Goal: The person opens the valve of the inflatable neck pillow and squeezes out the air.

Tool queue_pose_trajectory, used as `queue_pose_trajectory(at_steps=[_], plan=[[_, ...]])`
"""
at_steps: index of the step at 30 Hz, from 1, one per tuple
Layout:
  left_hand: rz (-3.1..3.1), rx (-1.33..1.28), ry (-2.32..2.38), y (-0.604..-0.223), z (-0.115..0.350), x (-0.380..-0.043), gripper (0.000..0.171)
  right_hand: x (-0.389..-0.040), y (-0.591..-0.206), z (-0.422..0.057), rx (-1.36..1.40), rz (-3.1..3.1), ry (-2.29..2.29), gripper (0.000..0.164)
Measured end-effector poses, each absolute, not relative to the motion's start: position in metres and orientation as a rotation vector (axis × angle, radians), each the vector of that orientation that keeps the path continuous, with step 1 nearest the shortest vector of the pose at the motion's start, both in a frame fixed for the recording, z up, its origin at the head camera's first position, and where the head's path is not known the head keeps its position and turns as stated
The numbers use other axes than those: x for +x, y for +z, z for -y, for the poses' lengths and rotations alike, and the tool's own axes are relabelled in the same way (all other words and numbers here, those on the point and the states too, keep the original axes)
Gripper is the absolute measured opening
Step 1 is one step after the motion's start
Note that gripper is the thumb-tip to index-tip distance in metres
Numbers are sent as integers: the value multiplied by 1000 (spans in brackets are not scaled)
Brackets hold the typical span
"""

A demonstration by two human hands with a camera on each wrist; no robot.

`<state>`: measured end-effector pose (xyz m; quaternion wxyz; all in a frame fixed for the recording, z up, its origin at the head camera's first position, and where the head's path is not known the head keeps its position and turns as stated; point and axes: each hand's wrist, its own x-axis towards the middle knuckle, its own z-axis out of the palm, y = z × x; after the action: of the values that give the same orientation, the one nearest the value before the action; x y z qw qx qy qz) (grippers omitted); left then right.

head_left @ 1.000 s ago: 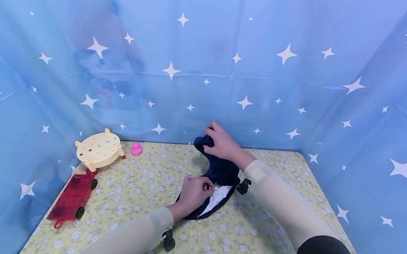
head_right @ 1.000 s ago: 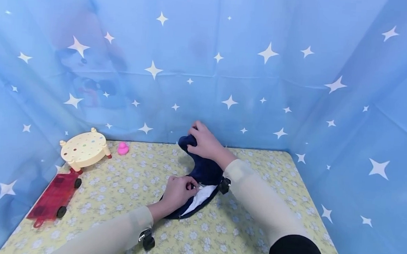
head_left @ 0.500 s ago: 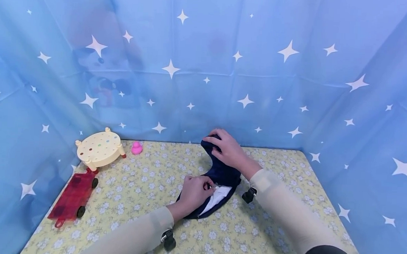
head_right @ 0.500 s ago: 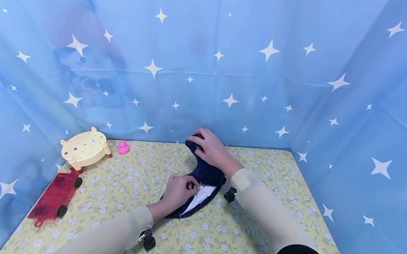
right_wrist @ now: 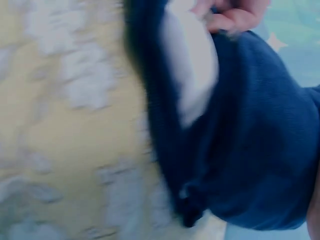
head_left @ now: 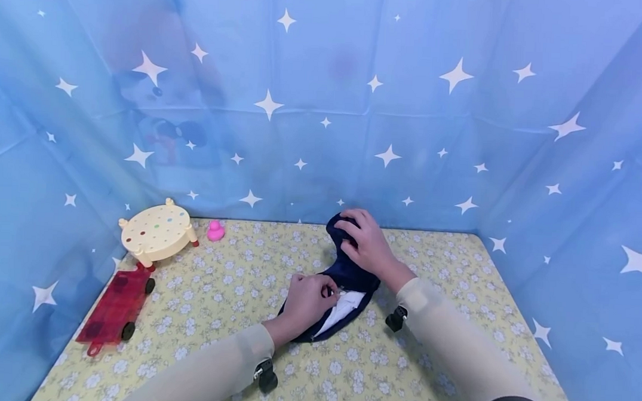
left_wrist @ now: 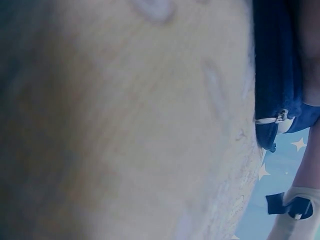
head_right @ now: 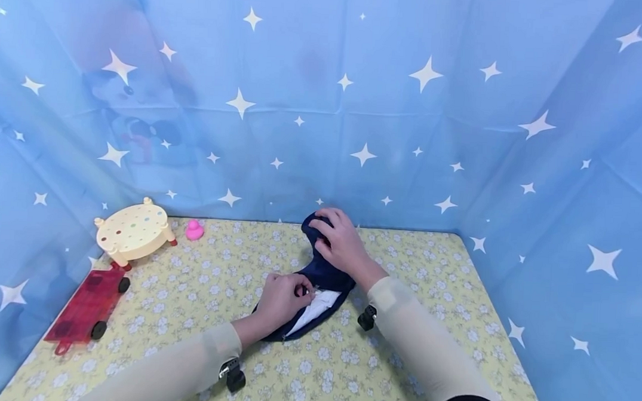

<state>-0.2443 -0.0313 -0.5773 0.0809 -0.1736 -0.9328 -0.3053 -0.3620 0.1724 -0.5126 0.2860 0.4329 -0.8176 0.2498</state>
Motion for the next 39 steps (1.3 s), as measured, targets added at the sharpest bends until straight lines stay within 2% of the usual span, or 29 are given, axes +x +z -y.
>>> queue_pose_trajectory(at_steps=[5,15,34,39], plan=[[2796,-521,-917,-576,31,-244,10,-351,-522,-179,1147,2239,699,33],[2809,-534,-919,-571,31,-244,9,-343,-540,-186,1025,2286,833,49],[2778,-531,-881,-567,33,-241,10,-347,-549,-180,963,2333,853,29],[2769,-543,-877,-568,32,-241,10,-348,-550,-181,957,2346,831,40]])
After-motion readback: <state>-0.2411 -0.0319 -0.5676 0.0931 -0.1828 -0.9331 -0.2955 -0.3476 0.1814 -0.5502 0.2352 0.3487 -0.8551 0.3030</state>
